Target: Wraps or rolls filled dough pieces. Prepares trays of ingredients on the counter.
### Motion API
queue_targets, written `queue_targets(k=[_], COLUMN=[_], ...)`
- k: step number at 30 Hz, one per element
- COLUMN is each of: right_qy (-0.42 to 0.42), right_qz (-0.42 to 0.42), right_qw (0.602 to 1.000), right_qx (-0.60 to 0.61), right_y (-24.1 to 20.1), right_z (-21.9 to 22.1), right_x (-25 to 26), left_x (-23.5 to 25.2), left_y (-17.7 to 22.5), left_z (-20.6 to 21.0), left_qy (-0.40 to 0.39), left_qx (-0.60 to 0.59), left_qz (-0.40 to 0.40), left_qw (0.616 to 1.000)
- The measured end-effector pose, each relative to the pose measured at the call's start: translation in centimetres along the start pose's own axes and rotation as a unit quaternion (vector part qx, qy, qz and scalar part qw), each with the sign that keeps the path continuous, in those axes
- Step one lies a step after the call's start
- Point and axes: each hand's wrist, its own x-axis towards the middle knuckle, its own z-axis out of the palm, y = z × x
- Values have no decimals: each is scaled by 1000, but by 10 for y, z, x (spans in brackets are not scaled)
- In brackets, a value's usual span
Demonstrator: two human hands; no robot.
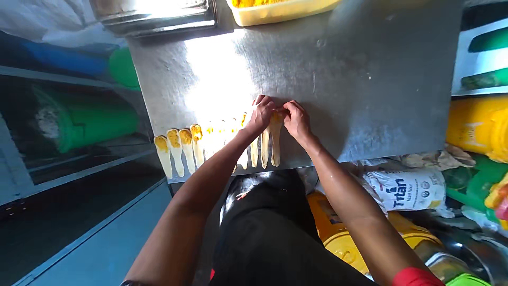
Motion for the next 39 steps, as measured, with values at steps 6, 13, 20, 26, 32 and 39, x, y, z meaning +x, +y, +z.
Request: queue_targets(k=[6,13,20,26,32,39], right_qy=[97,60,43,106,187,133], right_qz=[-57,-66,10,95,80,-32], right_qw=[994,991,998,987,978,987], right_qx=[-5,-100,-55,72,42,-80], right_y=[5,3,4,-10,-27,4], right_z=[18,23,16,18,40,57], right_x=[-34,-84,-50,-59,-72,-87], left_x=[-29,-61,-33,-37,-45,-84], left_y=[19,34,33,37,58,65], left_z=[-13,-11,-12,7,18,15], left_qy=[-8,-129,-99,66,96,-72], left_qx=[86,192,166,28,94,200], left_qz=[79,47,-54,-96,-152,-65], left_qw=[993,972,980,993,979,975])
